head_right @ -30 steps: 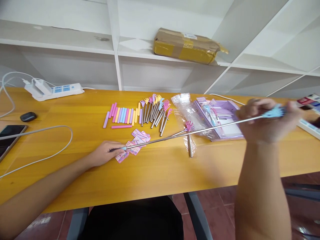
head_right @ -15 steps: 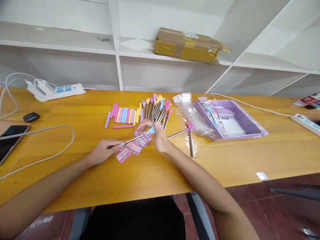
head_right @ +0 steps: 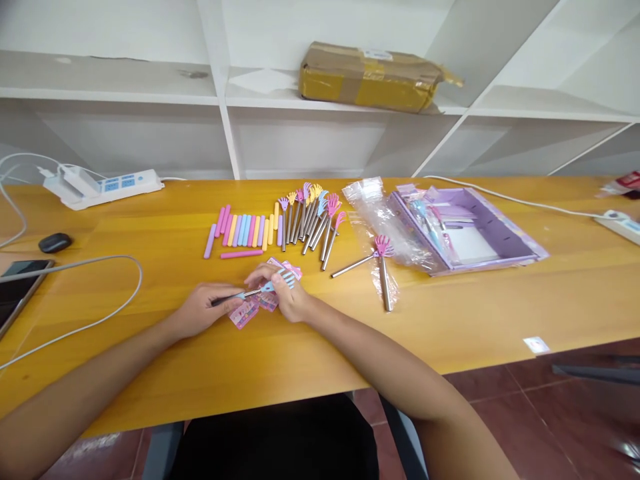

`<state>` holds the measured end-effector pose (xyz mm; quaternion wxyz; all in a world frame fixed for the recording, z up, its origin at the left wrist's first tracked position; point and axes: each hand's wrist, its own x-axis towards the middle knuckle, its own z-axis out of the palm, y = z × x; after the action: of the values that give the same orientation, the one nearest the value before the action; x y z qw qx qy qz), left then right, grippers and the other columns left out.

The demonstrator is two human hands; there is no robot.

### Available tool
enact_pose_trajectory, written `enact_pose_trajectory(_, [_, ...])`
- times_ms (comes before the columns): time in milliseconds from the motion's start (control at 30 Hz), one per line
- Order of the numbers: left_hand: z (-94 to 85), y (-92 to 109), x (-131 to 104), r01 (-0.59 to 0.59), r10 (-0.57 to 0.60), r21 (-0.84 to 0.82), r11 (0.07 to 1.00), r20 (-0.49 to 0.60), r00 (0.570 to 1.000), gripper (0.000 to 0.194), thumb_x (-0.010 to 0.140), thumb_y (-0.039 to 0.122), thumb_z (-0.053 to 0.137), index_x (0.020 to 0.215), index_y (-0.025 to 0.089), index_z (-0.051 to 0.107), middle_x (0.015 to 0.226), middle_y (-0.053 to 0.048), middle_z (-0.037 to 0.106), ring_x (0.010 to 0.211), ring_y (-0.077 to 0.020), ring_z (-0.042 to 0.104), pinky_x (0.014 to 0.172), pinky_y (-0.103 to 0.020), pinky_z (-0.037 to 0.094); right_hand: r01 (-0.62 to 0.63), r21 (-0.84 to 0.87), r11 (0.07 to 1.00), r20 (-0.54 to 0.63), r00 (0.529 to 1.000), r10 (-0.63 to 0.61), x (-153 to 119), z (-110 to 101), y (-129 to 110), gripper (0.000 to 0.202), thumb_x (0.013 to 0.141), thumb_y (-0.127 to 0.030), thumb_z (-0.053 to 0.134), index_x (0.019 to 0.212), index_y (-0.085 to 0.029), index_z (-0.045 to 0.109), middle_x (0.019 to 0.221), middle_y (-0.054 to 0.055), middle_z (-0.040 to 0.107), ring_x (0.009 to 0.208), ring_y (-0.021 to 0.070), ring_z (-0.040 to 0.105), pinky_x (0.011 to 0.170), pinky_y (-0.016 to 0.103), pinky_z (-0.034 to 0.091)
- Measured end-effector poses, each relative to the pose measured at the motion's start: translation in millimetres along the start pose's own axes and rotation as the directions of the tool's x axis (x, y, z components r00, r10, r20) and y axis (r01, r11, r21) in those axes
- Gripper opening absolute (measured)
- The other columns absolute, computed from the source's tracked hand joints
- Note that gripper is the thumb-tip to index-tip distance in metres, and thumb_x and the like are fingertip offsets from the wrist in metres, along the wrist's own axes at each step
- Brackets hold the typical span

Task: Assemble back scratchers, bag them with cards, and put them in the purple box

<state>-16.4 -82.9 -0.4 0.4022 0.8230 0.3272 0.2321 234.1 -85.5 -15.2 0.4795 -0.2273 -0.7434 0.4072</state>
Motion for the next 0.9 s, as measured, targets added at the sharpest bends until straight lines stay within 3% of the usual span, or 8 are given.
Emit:
enact_pose_trajectory(200, [-1.1, 3.3, 0.5, 0.029, -0.03, 0.03, 0.999, 0.044, 0.999, 0.035, 0.108, 0.044, 0.057, 0.116, 0.02, 0.081, 0.111, -0.005, 0.083, 0.097, -0.021, 0.075, 0.089, -0.028, 0.054, 0.049, -0.134, 0.99, 0.015, 0.999, -0.047, 5.2, -4.9, -2.5, 0.054, 0.115, -0.053, 0.028, 0.109, -0.017, 0.067, 0.092, 0.009, 0.067, 0.086, 0.02, 0.062, 0.082, 0.037, 0.049])
enact_pose_trajectory(433, [-0.8, 3.5, -0.5, 0.035, -0.04, 0.053, 0.998, 0.082, 0.996, 0.034, 0.108, 0.044, 0.058, 0.12, 0.023, 0.081, 0.114, -0.004, 0.083, 0.099, -0.021, 0.075, 0.089, -0.028, 0.053, 0.064, -0.192, 0.979, 0.106, 0.993, -0.044, 4.7, -5.9, -6.8, 0.051, 0.115, -0.051, 0.025, 0.107, -0.019, 0.064, 0.094, 0.009, 0.066, 0.088, 0.0208, 0.062, 0.085, 0.038, 0.049])
enact_pose_trajectory(900, [-0.9, 6.1, 0.3, 0.04, -0.044, 0.055, 0.998, 0.074, 0.996, 0.035, 0.107, 0.046, 0.058, 0.118, 0.022, 0.081, 0.105, -0.004, 0.083, 0.09, -0.0193, 0.072, 0.083, -0.027, 0.052, 0.044, -0.125, 0.991, 0.153, 0.988, -0.024, 1.7, -5.8, -1.8, 0.051, 0.116, -0.046, 0.027, 0.093, -0.018, 0.063, 0.078, 0.005, 0.064, 0.071, 0.0163, 0.058, 0.074, 0.033, 0.049])
